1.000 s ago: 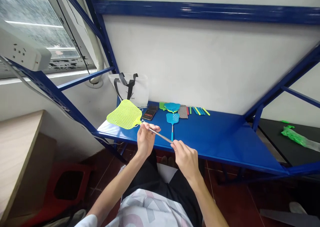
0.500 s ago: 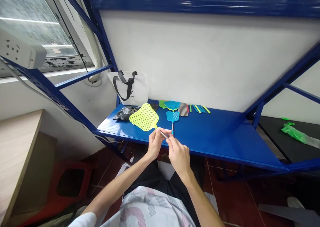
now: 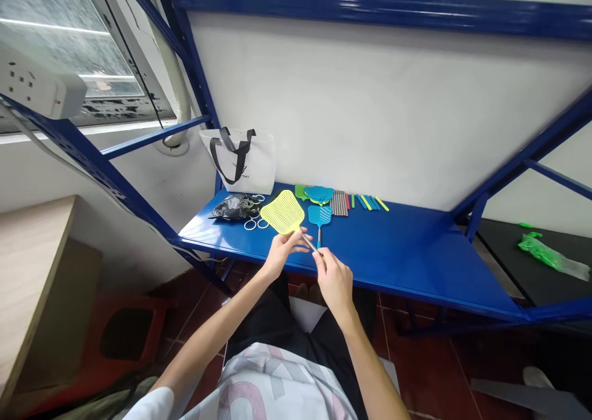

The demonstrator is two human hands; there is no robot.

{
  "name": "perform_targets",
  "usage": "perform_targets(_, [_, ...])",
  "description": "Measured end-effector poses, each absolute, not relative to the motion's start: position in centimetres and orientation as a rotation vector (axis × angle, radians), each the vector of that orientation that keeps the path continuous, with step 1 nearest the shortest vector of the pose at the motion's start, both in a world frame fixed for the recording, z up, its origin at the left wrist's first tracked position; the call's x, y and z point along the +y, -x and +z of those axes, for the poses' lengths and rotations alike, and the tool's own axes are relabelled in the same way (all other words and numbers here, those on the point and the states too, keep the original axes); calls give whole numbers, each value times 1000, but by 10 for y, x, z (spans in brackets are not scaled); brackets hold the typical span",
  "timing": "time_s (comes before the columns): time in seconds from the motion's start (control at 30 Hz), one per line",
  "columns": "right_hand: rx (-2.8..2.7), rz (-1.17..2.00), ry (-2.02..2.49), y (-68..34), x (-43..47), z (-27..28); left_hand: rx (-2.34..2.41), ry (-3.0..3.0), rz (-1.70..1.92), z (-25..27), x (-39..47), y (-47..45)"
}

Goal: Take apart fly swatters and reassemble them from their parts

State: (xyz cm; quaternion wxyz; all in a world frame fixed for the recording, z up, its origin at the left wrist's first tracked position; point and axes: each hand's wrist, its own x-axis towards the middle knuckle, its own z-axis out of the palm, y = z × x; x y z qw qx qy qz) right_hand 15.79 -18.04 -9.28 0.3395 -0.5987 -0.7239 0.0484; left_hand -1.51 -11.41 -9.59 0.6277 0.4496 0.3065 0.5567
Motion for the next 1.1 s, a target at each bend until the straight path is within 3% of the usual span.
perform_targets(0.3, [-1914, 272, 1516, -165, -187, -94, 763, -1057, 1361, -104, -122, 5])
perform_targets(0.53, [-1934, 684, 1611, -198, -166, -105, 755, -1166, 1040, -132, -105, 7])
perform_targets(0.83, [-1716, 304, 2015, -229, -127, -132, 1089, -1725, 1097, -150, -92, 19])
perform_targets(1.1, [-1803, 122, 2188, -204, -95, -133, 1032, -1955, 1032, -156, -89, 20])
